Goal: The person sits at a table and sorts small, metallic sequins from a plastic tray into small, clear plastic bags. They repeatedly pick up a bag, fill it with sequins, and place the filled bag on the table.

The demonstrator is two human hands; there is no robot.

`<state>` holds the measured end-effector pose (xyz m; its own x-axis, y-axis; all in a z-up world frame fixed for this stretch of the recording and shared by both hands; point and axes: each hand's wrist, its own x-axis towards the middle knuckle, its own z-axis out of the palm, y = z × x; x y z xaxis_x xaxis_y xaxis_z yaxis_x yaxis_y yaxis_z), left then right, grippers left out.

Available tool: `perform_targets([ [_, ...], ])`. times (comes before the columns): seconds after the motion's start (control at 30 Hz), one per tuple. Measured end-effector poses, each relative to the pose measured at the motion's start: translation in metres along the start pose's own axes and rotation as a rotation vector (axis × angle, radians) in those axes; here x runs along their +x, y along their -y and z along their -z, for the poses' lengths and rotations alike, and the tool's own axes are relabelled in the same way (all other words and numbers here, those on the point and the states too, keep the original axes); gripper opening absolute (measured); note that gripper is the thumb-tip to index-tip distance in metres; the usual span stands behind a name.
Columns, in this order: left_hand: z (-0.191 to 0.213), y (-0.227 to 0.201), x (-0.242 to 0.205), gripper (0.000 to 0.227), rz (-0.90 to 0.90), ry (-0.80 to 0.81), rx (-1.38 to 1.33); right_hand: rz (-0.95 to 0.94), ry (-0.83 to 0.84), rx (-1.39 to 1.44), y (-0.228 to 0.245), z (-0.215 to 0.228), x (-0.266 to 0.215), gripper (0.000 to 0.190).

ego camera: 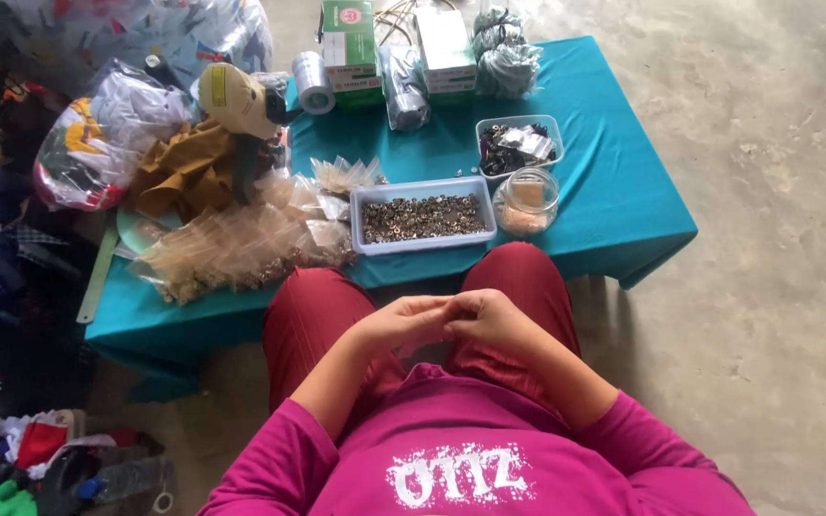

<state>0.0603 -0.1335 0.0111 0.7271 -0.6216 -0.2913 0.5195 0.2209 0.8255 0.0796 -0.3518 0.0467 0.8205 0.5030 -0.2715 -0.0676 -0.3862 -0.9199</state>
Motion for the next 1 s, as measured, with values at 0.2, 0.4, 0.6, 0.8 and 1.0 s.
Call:
perform_targets([
  [0.2,0.024,0.003,0.033,0.049,-0.056,0.127,-0.026,0.079,0.034,0.082,-0.022,-0.005,0.023,0.013],
  [0.4,0.058,0.014,0.052,0.05,-0.121,0.163,-0.049,0.191,0.065,-0.009,-0.035,0.002,0.048,0.016],
  [0.6,0.08,-0.011,0.049,0.054,-0.123,0.292,0.046,0.166,0.273,-0.033,-0.018,0.015,0.062,0.019],
  [0.8,0.103,0.006,0.062,0.052,-0.089,0.334,0.048,0.213,0.279,-0.055,-0.017,0.01,0.068,0.021],
  [1.0,0.086,-0.008,0.053,0.063,-0.012,0.362,0.05,0.189,0.434,-0.144,-0.035,0.005,0.071,0.02],
])
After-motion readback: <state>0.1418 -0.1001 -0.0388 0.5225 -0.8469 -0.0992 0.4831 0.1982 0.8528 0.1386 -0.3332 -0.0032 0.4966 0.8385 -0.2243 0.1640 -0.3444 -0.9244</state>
